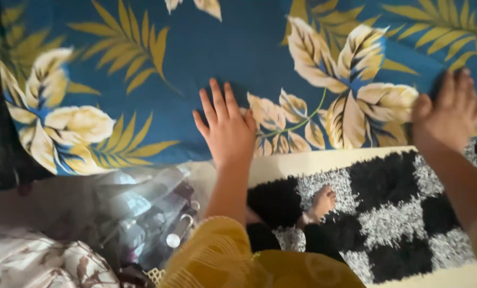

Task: Smoothing a floral bedsheet onto a bed with a black headboard.

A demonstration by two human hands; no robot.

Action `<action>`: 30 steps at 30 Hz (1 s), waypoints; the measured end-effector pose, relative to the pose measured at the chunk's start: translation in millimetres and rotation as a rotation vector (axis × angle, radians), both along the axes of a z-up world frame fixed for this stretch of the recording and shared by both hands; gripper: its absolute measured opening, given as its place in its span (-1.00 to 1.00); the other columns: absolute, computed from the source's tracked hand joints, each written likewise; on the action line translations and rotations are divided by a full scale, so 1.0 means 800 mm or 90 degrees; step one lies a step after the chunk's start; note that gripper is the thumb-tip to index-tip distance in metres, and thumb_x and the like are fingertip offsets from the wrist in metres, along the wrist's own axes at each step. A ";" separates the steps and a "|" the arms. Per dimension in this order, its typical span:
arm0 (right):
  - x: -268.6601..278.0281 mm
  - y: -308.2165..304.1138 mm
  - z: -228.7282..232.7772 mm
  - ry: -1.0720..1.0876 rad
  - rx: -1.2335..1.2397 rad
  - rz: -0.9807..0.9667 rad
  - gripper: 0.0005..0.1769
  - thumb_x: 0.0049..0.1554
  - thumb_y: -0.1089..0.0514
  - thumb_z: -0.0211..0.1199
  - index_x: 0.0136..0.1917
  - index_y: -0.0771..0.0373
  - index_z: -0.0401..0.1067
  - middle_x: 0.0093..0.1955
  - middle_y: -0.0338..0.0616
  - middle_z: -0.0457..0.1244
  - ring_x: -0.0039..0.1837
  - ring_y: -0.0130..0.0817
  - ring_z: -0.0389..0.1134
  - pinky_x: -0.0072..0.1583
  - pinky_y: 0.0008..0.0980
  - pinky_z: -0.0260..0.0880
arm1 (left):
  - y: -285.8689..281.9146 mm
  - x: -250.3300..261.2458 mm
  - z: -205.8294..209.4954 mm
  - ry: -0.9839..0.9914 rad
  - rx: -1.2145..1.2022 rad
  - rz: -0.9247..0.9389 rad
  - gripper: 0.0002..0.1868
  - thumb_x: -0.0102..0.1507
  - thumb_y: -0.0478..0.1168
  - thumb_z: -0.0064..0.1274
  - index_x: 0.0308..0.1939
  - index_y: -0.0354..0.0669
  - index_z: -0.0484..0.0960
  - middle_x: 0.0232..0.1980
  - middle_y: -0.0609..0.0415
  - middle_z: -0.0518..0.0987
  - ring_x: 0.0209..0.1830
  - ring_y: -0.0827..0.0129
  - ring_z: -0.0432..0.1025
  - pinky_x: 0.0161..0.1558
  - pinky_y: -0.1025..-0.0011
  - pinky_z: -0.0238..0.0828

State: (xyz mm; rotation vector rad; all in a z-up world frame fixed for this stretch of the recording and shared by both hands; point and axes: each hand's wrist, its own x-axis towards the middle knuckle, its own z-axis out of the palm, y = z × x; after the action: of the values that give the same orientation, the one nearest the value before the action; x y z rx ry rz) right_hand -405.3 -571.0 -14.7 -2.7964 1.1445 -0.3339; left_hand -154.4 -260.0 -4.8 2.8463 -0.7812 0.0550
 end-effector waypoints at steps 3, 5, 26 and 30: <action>-0.022 -0.041 -0.045 -0.016 -0.026 -0.019 -0.31 0.31 0.10 0.09 0.62 0.41 0.11 0.68 0.32 -0.05 0.66 0.28 -0.07 0.51 0.27 -0.17 | -0.055 -0.020 0.005 0.043 -0.035 0.097 -0.20 0.28 0.13 0.02 0.52 -0.11 0.20 0.65 0.00 0.02 0.65 0.03 -0.10 0.50 -0.17 -0.17; 0.024 -0.034 -0.030 -0.074 -0.036 0.034 -0.32 0.28 0.15 0.12 0.60 0.42 0.15 0.65 0.30 -0.02 0.67 0.26 -0.05 0.53 0.22 -0.14 | -0.102 -0.025 0.006 0.055 -0.063 0.033 -0.21 0.27 0.10 0.01 0.53 -0.07 0.20 0.66 0.00 0.03 0.66 0.06 -0.09 0.51 -0.15 -0.16; 0.152 -0.138 0.028 0.143 -0.119 0.352 -0.21 0.13 -0.22 0.17 0.52 0.19 0.19 0.62 0.09 0.02 0.59 -0.02 0.04 0.36 0.13 0.18 | -0.287 0.004 0.084 0.312 0.133 0.024 -0.14 0.18 0.07 0.11 0.54 0.19 0.14 0.67 -0.01 -0.16 0.66 0.03 -0.25 0.41 -0.26 -0.14; 0.176 -0.129 0.047 0.224 -0.057 0.323 -0.22 0.07 -0.17 0.24 0.44 0.21 0.18 0.58 0.16 0.00 0.57 0.02 0.03 0.32 0.09 0.20 | -0.294 0.010 0.063 0.311 0.206 0.017 -0.31 0.29 0.00 -0.02 0.51 0.13 0.27 0.67 -0.06 -0.04 0.64 0.04 -0.12 0.47 -0.26 -0.15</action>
State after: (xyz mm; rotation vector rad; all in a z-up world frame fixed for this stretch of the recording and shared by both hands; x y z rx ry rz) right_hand -264.7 -673.8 22.8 -3.1686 0.4243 0.1621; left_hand -146.0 -495.3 45.3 2.9577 -0.6899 -0.7978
